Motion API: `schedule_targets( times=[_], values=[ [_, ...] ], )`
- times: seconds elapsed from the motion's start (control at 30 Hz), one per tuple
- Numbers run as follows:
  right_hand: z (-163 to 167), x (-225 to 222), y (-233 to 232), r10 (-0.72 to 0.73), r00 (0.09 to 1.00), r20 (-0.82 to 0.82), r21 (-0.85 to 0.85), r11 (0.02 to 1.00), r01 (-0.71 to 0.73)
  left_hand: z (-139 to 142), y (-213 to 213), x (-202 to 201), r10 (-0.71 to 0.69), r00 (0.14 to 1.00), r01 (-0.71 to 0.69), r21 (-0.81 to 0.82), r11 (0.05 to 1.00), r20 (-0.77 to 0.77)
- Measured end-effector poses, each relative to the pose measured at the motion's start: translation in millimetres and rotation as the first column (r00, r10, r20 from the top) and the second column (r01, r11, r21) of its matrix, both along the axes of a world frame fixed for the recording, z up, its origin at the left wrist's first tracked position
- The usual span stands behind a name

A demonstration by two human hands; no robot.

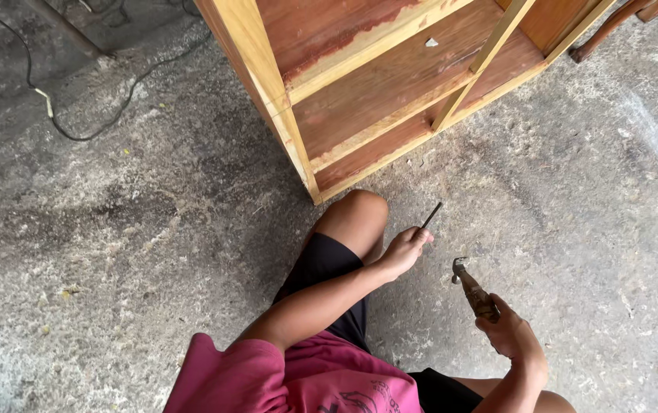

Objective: The person sits on the floor beside a wooden shelf frame and scrapes its surface with a knife. They dip the knife into a can to scoop a paste-like substance and spread it onto the wood, then hammer nails into the shelf frame, holding nails in place with one hand while striking with a hammer in the other.

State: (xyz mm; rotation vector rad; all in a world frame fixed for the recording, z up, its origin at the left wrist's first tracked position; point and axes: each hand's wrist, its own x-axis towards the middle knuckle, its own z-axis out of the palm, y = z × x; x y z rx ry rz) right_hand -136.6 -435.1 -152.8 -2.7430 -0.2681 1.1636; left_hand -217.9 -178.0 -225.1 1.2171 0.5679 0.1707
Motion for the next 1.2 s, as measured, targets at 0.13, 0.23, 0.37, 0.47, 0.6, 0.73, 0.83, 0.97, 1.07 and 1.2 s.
schedule_targets(
  times=[0.13,0.23,0.37,0.47,0.6,0.73,0.83,0.97,1.07,1.2],
  values=[
    [-3.7,4.3,2.1,-0.034,0.999,-0.030,-0.040,0.999,0.033,3.5,7.8,-1.4,0.030,1.000,-0.030,0.077,0.997,0.003],
    [-9.7,6.6,0.7,-0.026,0.999,-0.035,-0.041,0.999,0.024,8.1,13.9,0.1,0.099,0.995,-0.099,-0.047,0.994,0.010],
    [-16.9,9.4,-4.3,-0.044,0.998,-0.047,-0.044,0.998,0.041,13.0,14.9,3.3,0.062,0.998,-0.061,-0.082,0.995,0.021],
    [-21.4,9.1,-8.4,-0.048,0.997,-0.054,-0.032,0.998,0.046,13.4,10.0,2.3,0.037,0.998,-0.044,0.150,0.988,0.050],
    [-23.7,7.6,-12.3,-0.006,1.000,-0.021,-0.018,1.000,0.005,11.1,4.8,0.4,0.058,0.998,-0.063,0.224,0.973,0.028],
    [-22.4,3.8,-23.4,-0.043,0.998,-0.050,-0.047,0.998,0.040,4.5,4.4,5.1,0.054,0.981,-0.092,0.201,0.975,0.186],
    [-18.7,9.0,-14.0,-0.029,1.000,-0.008,-0.021,0.999,0.029,3.7,2.0,3.4,-0.112,0.991,0.121,0.139,0.983,-0.076],
    [-11.9,5.6,-18.3,-0.023,1.000,0.010,0.008,1.000,0.023,2.4,-10.1,0.4,-0.117,0.987,0.133,0.143,0.981,-0.113],
    [-9.2,0.1,-23.8,-0.015,0.999,0.050,0.042,0.999,0.013,-4.7,-10.0,5.5,-0.096,0.992,0.104,0.098,0.990,-0.082],
    [6.9,-4.3,-19.5,-0.011,0.998,0.061,0.024,1.000,0.009,-6.4,-14.2,4.1,-0.135,0.982,0.136,-0.005,0.991,-0.129]
  ],
)
